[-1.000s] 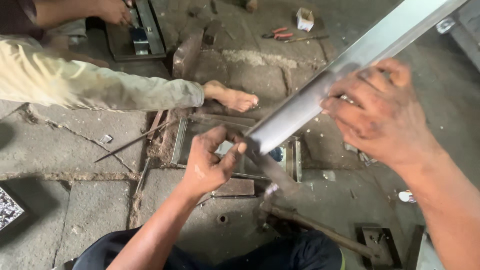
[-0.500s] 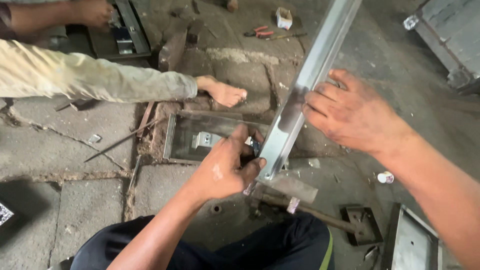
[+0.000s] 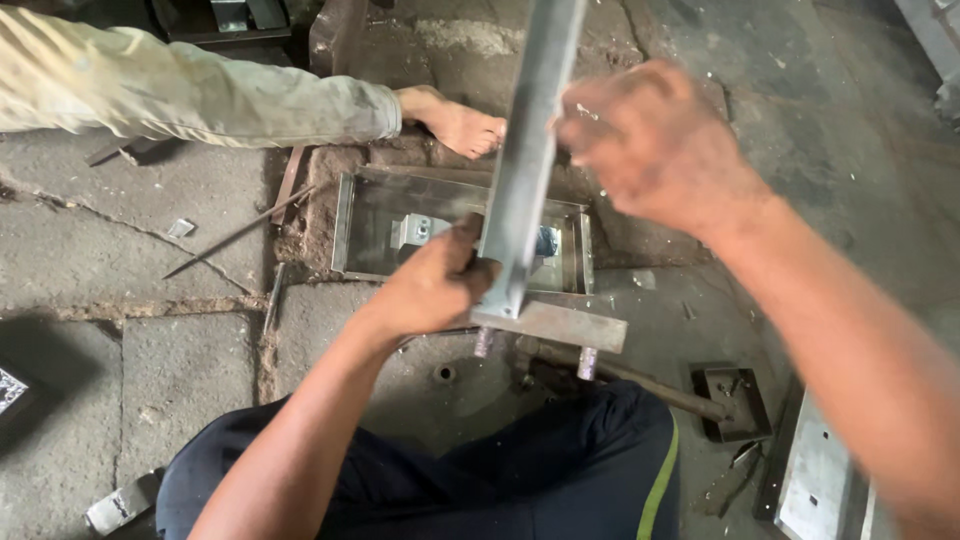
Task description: The person is assembling a metal frame by attaching a long metal bar to a rectangular metal box. They use a hammer and a metal punch to align and secure the parts together.
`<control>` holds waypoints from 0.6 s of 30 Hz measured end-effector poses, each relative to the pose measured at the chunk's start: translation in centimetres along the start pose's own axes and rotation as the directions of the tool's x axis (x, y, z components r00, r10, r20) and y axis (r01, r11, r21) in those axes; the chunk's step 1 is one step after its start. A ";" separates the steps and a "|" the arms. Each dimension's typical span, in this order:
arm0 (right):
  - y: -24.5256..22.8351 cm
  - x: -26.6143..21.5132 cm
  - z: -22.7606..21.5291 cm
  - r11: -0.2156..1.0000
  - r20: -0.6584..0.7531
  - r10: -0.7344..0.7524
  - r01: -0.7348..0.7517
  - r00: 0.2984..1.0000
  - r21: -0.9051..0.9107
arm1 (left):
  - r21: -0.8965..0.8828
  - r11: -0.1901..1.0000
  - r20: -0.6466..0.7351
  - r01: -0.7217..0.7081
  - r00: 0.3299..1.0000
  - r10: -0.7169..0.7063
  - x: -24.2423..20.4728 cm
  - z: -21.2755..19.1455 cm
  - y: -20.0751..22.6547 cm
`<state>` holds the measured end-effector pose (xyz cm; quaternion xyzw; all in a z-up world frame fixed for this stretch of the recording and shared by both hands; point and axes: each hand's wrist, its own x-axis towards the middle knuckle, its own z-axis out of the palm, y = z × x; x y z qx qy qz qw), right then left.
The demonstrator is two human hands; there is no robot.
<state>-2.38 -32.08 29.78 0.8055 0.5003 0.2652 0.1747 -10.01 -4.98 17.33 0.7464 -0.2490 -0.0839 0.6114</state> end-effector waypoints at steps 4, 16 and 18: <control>-2.5 -6.2 9.8 0.748 -0.011 0.585 -0.534 0.811 0.394 | -0.112 0.992 -0.054 0.051 0.997 -0.058 -0.3 -2.8 -2.0; -19.0 -6.3 22.0 0.658 0.823 0.204 -0.697 0.531 0.287 | 0.057 0.963 -0.253 0.263 0.937 -0.240 0.1 -4.4 -4.1; -17.6 -6.9 21.3 0.714 0.944 0.103 -0.684 0.312 0.148 | 0.077 0.969 -0.241 0.233 0.948 -0.208 0.4 -4.4 -4.5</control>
